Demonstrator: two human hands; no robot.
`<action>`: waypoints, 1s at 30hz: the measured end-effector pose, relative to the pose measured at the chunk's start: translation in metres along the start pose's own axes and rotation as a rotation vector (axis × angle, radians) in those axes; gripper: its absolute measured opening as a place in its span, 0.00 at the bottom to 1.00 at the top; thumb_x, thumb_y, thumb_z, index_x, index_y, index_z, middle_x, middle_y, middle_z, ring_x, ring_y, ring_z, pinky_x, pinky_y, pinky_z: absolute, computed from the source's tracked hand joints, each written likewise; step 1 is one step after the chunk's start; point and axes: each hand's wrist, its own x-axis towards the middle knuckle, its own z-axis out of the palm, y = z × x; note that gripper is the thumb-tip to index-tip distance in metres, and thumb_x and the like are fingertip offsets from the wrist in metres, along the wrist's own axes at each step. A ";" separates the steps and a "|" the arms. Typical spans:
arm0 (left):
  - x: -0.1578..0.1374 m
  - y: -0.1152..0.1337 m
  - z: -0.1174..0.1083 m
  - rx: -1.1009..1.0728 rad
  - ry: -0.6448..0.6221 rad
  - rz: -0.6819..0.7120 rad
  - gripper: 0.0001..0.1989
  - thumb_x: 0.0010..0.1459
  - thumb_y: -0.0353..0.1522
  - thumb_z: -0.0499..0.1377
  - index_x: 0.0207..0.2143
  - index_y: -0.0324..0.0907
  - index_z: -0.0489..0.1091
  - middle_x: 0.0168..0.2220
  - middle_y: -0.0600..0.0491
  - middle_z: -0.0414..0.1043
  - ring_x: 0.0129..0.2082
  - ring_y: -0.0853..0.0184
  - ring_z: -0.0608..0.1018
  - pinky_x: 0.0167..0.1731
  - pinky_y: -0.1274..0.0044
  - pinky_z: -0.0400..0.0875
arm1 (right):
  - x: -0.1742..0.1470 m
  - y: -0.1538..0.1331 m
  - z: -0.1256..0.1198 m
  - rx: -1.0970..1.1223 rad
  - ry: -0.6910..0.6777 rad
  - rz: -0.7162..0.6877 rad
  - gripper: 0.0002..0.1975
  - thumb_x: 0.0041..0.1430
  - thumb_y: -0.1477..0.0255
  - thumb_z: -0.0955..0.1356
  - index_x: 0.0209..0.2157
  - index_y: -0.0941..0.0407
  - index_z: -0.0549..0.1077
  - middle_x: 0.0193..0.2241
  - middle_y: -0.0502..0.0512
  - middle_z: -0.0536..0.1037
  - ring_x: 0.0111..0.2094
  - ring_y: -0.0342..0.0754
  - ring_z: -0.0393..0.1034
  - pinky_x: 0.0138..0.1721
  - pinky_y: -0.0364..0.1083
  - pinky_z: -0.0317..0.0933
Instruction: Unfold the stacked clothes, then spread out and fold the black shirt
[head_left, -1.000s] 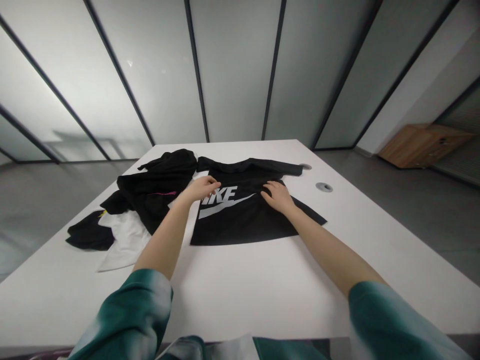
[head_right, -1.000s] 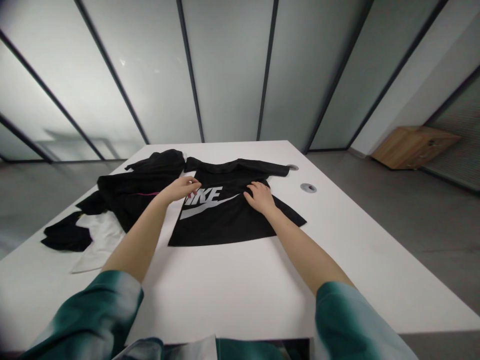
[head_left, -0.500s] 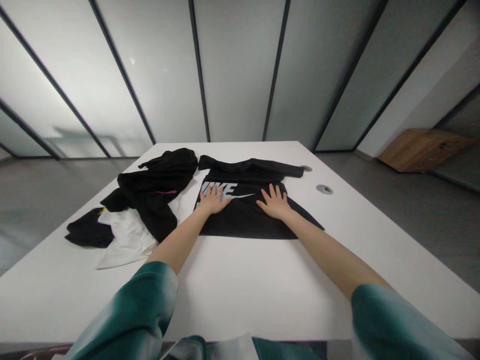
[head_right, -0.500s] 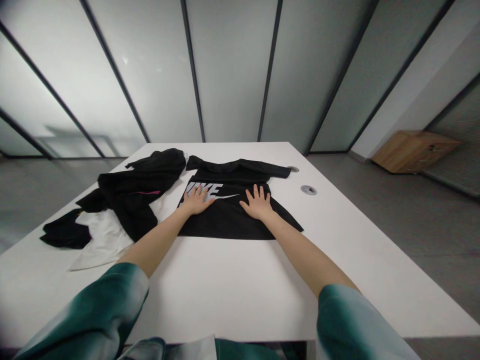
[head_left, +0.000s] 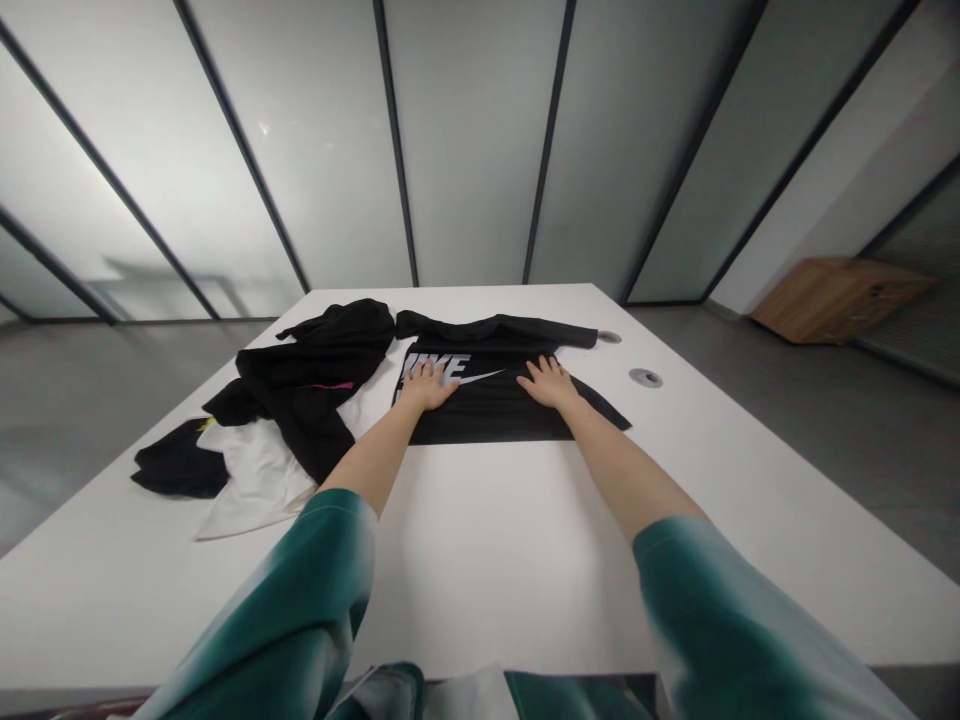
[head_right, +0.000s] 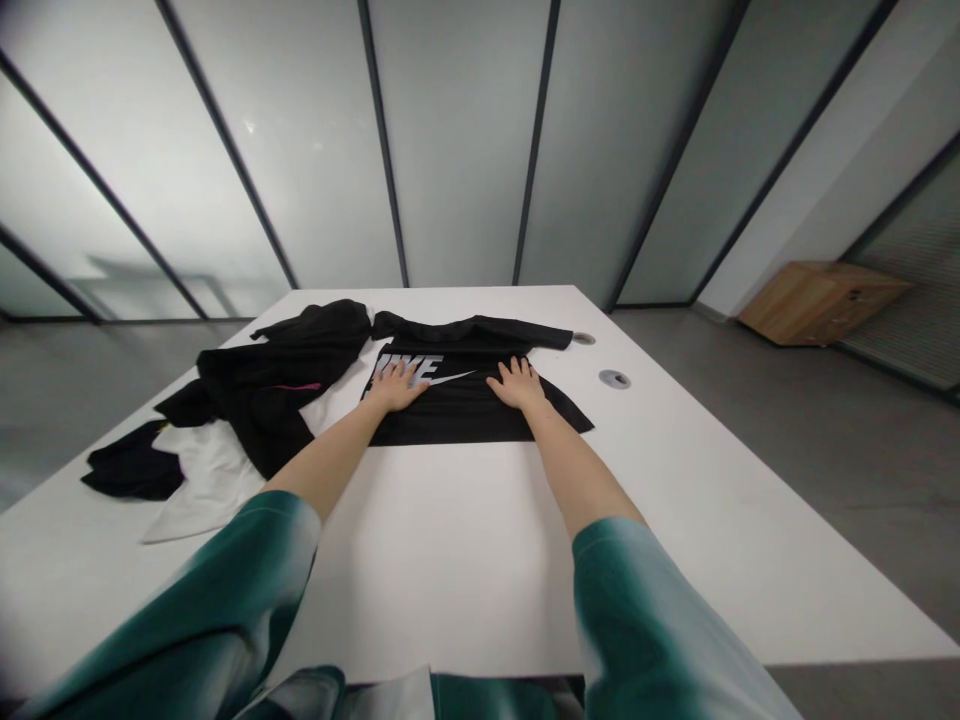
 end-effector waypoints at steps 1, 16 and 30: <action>-0.002 0.000 0.001 -0.003 0.002 -0.002 0.40 0.65 0.55 0.41 0.72 0.43 0.48 0.74 0.42 0.39 0.72 0.47 0.45 0.67 0.52 0.40 | -0.002 0.000 0.001 -0.001 -0.008 -0.002 0.38 0.69 0.51 0.54 0.71 0.59 0.53 0.72 0.66 0.44 0.72 0.63 0.35 0.69 0.60 0.33; -0.056 -0.005 -0.001 0.052 -0.089 0.038 0.40 0.64 0.55 0.42 0.71 0.45 0.50 0.73 0.43 0.41 0.72 0.45 0.46 0.66 0.50 0.43 | -0.079 0.000 -0.006 -0.070 -0.078 0.006 0.39 0.66 0.47 0.57 0.70 0.56 0.54 0.72 0.66 0.45 0.71 0.69 0.38 0.65 0.67 0.44; -0.054 -0.004 0.007 0.051 0.078 0.018 0.37 0.66 0.52 0.42 0.69 0.39 0.54 0.71 0.38 0.48 0.71 0.48 0.53 0.67 0.57 0.45 | -0.045 0.042 -0.023 0.099 0.142 0.141 0.17 0.65 0.65 0.64 0.48 0.59 0.77 0.50 0.68 0.76 0.53 0.63 0.70 0.53 0.53 0.62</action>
